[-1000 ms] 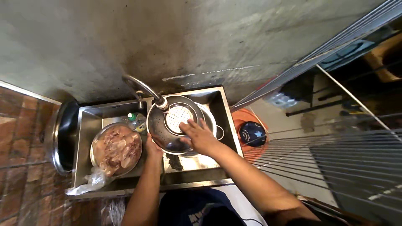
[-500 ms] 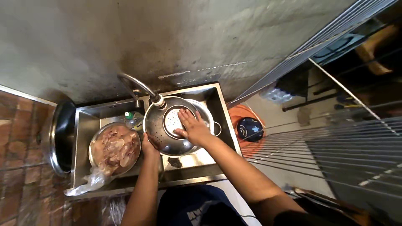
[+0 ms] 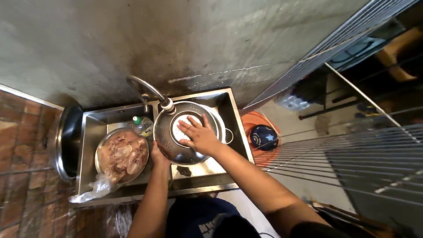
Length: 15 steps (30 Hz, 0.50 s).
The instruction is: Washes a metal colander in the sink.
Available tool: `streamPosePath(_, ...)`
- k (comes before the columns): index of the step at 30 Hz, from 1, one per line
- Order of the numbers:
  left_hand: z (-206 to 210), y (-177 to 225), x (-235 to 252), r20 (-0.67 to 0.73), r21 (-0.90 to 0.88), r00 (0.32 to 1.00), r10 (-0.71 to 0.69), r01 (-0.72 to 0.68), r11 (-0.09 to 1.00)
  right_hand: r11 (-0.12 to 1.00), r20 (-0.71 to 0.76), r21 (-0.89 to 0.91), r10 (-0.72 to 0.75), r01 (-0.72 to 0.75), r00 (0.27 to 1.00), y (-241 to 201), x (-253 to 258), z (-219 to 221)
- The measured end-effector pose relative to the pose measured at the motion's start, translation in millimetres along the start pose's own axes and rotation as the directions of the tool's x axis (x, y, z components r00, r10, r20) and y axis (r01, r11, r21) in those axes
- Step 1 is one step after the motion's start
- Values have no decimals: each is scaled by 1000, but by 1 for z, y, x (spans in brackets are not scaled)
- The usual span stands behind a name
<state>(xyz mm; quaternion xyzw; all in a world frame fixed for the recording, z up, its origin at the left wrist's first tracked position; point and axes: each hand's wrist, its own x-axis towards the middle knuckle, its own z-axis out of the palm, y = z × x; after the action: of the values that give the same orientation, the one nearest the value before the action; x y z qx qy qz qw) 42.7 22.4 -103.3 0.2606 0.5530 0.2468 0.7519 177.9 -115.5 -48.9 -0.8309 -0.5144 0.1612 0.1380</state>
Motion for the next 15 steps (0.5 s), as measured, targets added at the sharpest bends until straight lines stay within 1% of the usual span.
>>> streamPosePath(2, 2, -1, 1, 13, -15, 1000, -1, 1, 1000, 997, -38, -12, 80, -80, 996, 4, 5, -1)
streamPosePath(3, 2, -3, 2, 25, -25, 1000, 0, 1, 1000, 996, -37, -15, 82, -82, 996, 2, 5, 2)
streamPosePath(7, 3, -4, 8, 22, -12, 1000, 15, -14, 1000, 991, 35, 95, -102, 98, 994, -7, 0, 7)
streamPosePath(8, 4, -4, 7, 24, -3, 999, 22, -22, 1000, 987, 7, 113, -117, 115, 993, -3, -1, 8)
streamPosePath(9, 5, -4, 8, 35, 3, 999, 32, -32, 999, 988, -61, 104, -105, 110, 993, 4, 0, 9)
streamPosePath(11, 8, -4, 10, 53, -4, 997, 47, -47, 999, 999, -174, 41, -26, 33, 984, 15, 6, 11)
streamPosePath(13, 11, -3, 12, 54, -25, 997, 49, -48, 999, 999, -185, 3, 34, -34, 982, 12, 13, 13)
streamPosePath(15, 15, -1, 18, 69, -54, 995, 69, -66, 996, 999, -150, 41, 8, -2, 989, 0, 17, 16)
